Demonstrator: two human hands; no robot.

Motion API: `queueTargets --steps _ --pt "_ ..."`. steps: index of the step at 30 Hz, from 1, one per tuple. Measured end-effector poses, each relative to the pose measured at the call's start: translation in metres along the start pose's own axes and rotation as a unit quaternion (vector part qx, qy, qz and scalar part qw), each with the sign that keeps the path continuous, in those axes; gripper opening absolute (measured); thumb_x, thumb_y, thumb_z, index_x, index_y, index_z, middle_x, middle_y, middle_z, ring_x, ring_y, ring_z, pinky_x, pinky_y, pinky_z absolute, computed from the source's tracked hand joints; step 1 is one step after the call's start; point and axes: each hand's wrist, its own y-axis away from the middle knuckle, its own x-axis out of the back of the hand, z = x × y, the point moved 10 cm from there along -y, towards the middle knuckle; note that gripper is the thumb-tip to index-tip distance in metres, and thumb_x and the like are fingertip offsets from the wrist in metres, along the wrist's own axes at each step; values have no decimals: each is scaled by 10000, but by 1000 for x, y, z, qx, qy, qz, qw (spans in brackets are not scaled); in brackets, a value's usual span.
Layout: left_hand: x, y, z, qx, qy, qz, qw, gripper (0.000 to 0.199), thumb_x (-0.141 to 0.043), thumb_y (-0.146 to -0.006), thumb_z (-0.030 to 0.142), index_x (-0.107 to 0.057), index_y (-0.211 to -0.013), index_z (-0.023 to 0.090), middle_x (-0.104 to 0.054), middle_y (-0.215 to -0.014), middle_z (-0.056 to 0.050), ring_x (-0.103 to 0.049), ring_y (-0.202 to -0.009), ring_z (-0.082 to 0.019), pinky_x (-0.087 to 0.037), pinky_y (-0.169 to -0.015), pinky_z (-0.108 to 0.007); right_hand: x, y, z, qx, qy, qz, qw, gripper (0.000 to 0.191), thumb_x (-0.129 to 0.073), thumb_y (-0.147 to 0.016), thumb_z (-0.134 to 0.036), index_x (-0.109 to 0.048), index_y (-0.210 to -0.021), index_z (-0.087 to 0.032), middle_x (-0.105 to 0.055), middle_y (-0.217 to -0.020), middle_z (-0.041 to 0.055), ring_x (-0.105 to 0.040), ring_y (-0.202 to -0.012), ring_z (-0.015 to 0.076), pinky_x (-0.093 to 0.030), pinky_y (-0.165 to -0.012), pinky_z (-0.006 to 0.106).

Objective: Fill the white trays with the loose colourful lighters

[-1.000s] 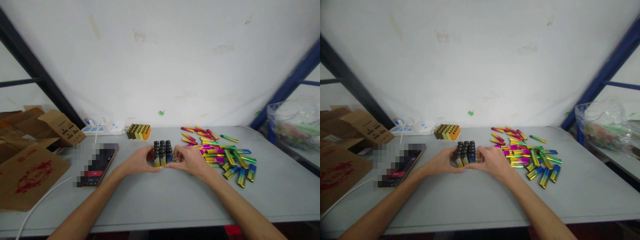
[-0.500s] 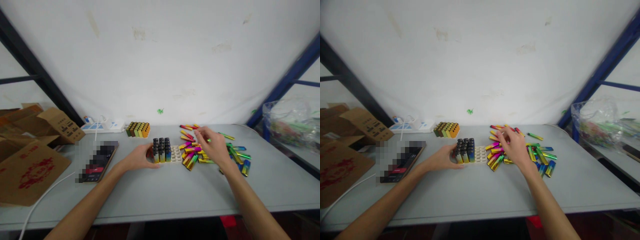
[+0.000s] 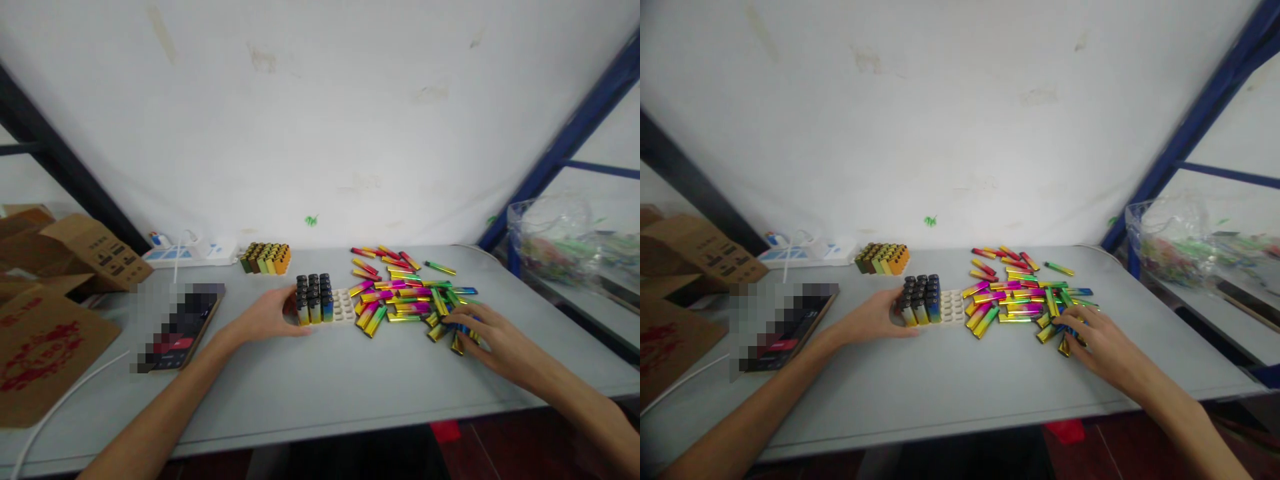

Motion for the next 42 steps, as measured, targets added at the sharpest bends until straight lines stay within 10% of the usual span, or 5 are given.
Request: queueTargets --steps 9,17,31,37,42 --pt "-1 -1 -5 5 -4 1 1000 579 -891 -665 595 -671 -994 173 -703 -875 -22 -605 -748 -208 -470 -654 -310 -20 -30 -16 37 5 -62 997 352 -562 -946 -153 -811 -1163 -275 -775 -1160 140 -774 -1032 305 -658 -925 467" --pt "-1 0 -3 3 23 0 1000 576 -911 -647 581 -653 -971 181 -660 -823 3 -583 -725 -192 -456 -633 -295 12 -49 -10 -99 -169 19 981 425 -609 -1017 -618 -785 -1172 -263 -818 -1148 115 -790 -1011 321 -655 -894 442" --pt "-5 0 -8 -12 36 -3 999 639 -917 -667 564 -681 -1111 169 -728 -919 -23 -638 -779 -212 -495 -680 -310 -34 -181 -94 -170 -564 84 804 475 -808 -842 -669 -717 -904 -207 -636 -743 3 -587 -674 179 -487 -623 313" --pt "-6 0 -7 -22 25 -2 999 698 -907 -690 583 -676 -1207 175 -741 -939 -24 -654 -801 -225 -496 -693 -317 -48 -190 -120 -137 -558 87 814 541 -642 -926 -765 -610 -884 -226 -660 -835 20 -645 -784 194 -532 -698 314" --pt "-5 0 -8 -16 7 1 1000 620 -903 -683 577 -656 -1082 172 -720 -898 -17 -648 -776 -224 -505 -704 -333 -72 -180 -141 -129 -663 3 737 453 -623 -977 -708 -501 -993 -272 -536 -696 -77 -484 -496 117 -427 -456 242"
